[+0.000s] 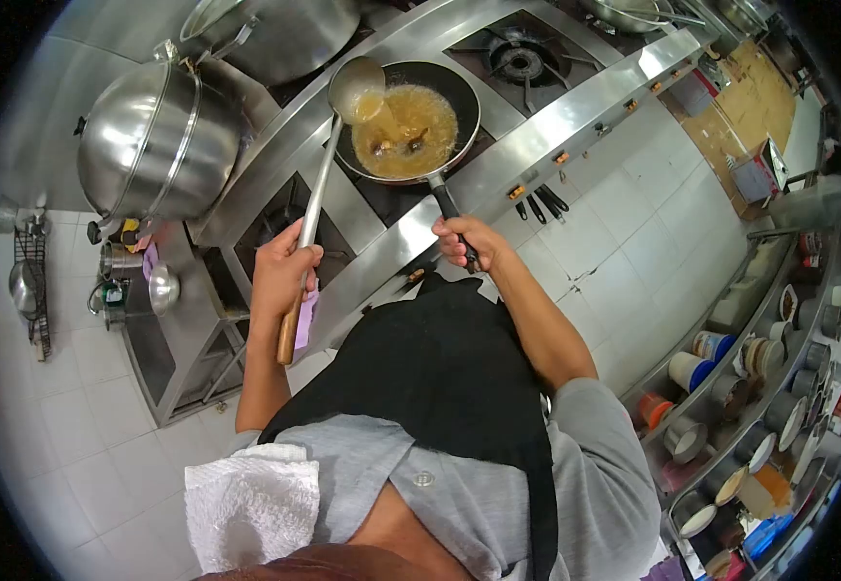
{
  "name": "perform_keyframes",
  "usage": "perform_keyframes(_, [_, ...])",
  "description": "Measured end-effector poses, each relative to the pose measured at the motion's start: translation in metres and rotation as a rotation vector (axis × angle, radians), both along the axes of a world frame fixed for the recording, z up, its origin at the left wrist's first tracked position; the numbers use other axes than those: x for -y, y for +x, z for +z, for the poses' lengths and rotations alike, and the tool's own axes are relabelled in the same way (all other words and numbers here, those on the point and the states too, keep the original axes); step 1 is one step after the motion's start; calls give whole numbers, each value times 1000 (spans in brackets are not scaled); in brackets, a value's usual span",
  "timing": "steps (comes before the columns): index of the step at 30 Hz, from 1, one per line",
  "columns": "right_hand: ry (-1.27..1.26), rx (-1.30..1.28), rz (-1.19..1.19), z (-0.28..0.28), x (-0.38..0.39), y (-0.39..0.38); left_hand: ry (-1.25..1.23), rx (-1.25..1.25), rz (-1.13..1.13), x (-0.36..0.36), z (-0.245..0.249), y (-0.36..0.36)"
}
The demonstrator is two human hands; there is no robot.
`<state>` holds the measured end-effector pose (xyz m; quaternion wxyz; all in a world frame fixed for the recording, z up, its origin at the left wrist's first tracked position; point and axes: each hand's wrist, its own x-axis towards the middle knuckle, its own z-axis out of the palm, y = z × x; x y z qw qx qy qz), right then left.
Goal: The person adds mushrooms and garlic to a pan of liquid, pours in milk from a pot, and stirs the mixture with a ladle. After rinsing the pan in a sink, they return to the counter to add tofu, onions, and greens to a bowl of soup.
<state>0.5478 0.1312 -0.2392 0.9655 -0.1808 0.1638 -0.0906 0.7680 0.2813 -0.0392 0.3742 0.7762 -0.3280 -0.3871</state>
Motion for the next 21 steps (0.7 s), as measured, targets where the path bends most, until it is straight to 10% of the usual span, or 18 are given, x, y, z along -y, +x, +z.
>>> perform_keyframes(7, [-40,-111,-125,43,-7,-77,-152,368,-215,42,-56,-20])
perform_keyframes(16, [-69,-299,-392,61,-14,-234,43,-1101,-229,104,-80,-183])
perform_keyframes(21, [-64,-336,-546,63,-23,-326,125,-1021,-433,132,-50,-262])
